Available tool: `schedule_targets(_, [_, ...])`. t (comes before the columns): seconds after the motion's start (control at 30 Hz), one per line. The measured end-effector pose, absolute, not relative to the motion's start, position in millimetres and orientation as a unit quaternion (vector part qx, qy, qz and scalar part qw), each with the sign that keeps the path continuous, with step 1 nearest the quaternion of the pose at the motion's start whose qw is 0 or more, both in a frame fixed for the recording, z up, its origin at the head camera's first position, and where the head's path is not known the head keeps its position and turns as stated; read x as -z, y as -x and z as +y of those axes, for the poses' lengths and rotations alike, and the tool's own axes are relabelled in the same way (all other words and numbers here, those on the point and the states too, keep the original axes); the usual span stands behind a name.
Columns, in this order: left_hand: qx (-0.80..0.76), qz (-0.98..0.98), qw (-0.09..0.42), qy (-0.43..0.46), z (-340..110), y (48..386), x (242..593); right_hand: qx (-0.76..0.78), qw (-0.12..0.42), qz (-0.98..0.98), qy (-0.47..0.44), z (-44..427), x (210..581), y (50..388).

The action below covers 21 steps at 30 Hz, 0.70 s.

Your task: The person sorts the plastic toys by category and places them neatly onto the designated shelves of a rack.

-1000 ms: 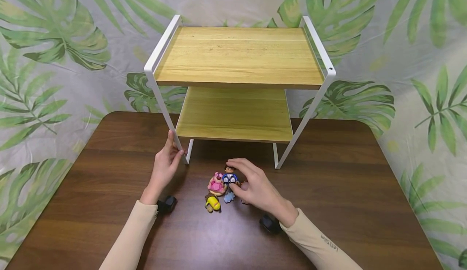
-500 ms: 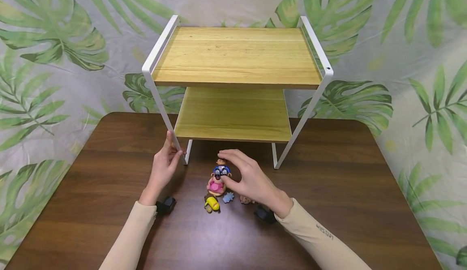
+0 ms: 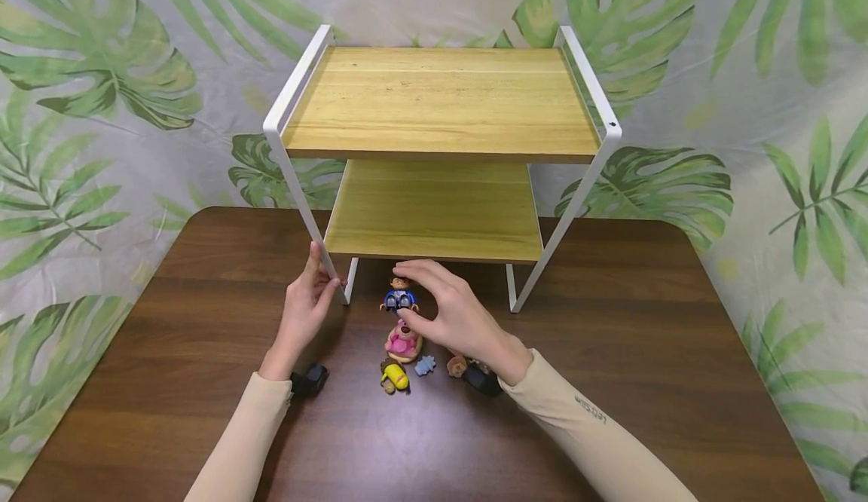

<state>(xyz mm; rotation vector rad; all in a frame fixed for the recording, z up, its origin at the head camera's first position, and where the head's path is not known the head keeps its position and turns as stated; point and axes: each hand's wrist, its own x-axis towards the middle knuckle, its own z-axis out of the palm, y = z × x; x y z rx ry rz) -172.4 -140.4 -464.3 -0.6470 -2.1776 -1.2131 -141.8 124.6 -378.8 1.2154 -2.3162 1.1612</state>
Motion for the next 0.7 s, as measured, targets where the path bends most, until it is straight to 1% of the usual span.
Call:
schedule_targets(0.23, [0.459,-0.811,0.271,0.24,-141,172,463,-0.399,0.16,-0.797,-0.425,118,375,148])
schedule_targets(0.53, [0.454,-0.811,0.275,0.245,-141,173,464,-0.403,0.179,-0.785,-0.435,109,370,157])
schedule_targets(0.7, [0.454,-0.813,0.273,0.242,-141,173,463,-0.406,0.179,-0.786,-0.43,105,365,162])
